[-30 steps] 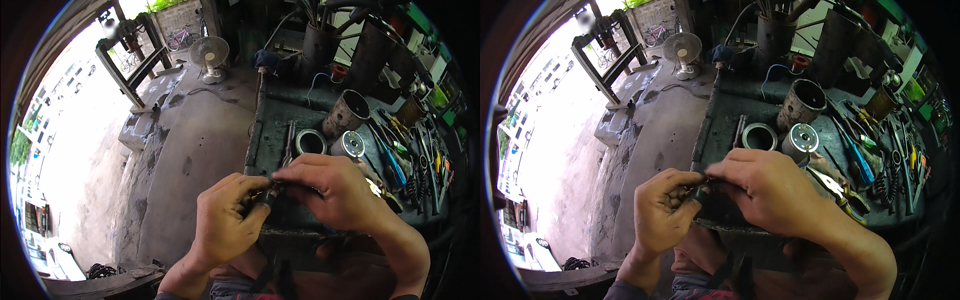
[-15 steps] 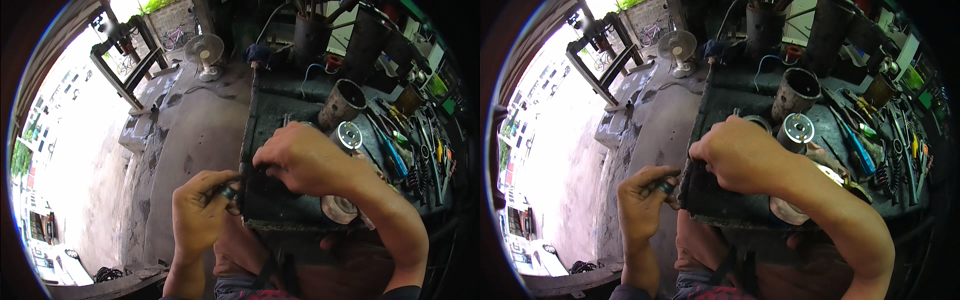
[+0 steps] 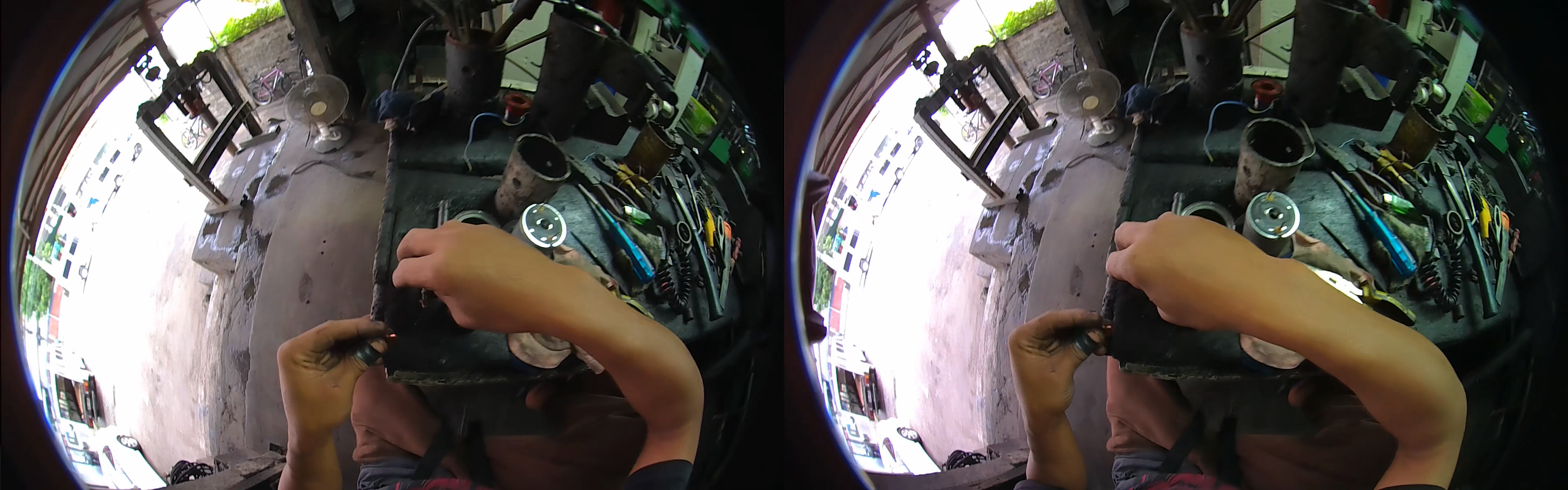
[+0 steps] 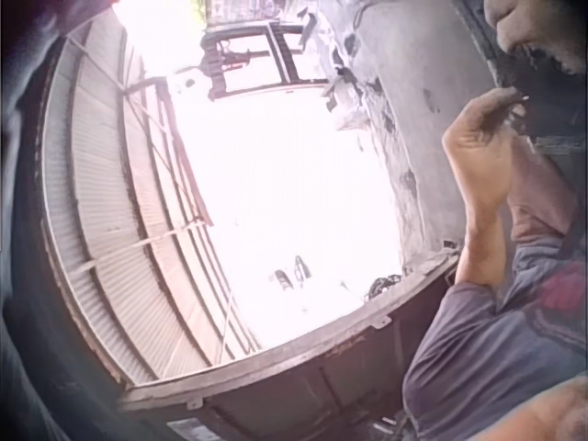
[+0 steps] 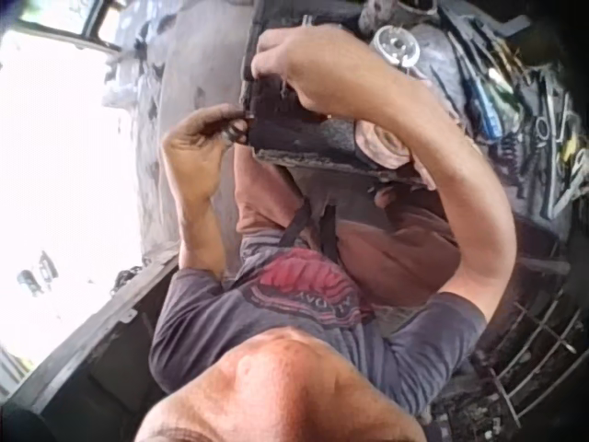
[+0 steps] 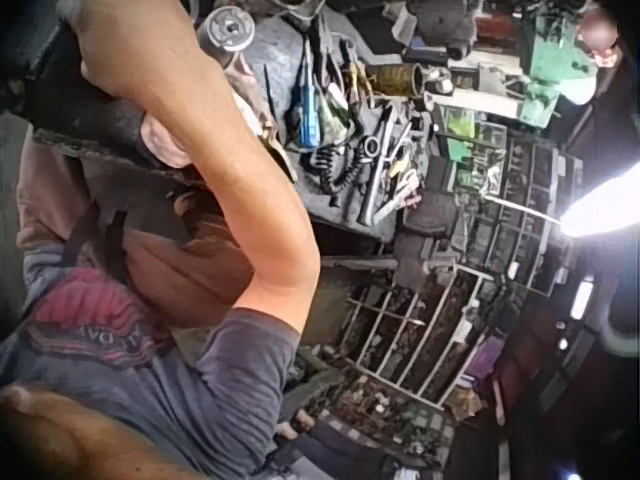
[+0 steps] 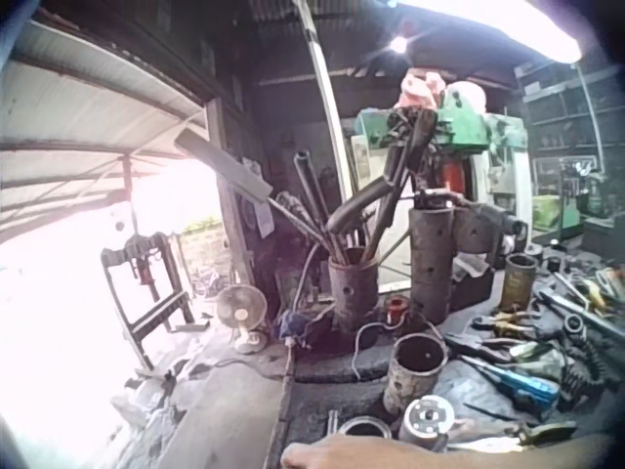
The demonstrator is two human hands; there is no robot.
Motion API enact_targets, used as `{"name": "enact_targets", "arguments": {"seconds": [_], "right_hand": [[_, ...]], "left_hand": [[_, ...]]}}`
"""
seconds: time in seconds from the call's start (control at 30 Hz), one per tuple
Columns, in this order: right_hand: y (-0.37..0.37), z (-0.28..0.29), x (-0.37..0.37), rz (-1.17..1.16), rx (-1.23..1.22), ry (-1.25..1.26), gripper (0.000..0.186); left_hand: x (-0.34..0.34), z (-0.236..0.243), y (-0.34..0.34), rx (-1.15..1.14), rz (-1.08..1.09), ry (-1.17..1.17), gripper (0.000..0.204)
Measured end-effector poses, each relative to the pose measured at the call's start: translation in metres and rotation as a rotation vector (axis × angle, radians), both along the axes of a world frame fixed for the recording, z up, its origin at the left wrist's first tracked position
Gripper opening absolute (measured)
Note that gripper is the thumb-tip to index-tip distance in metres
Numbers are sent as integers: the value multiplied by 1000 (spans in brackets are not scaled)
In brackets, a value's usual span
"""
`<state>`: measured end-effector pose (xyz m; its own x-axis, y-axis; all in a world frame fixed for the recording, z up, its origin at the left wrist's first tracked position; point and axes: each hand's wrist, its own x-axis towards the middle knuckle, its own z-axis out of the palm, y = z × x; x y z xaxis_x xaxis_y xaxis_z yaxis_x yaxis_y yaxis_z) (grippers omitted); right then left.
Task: The person uses pliers to manipulate and adjust a small electrical component on a workbench. They then use a screwdriver to tighten or loosen screws on the component. Finally, they wipe the component with a cloth.
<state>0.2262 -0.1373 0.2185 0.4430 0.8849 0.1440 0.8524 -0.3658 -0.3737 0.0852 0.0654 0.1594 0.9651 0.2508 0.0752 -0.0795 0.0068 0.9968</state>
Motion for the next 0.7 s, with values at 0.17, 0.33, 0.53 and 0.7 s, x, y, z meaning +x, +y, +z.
{"name": "enact_targets", "arguments": {"seconds": [0.17, 0.33, 0.53, 0.7], "right_hand": [[-82, 48, -26, -113, 303, -20, 32], [-178, 56, -52, -498, 331, -101, 22], [-237, 23, -71, -831, 176, -14, 17], [-229, -20, -65, -780, 107, -137, 14]], "left_hand": [[0, 13, -34, 29, -152, -30, 20], [4, 18, -96, 127, -387, -71, 25], [31, 20, -153, 368, -482, -150, 24], [47, 10, -174, 522, -447, -186, 26]]}}
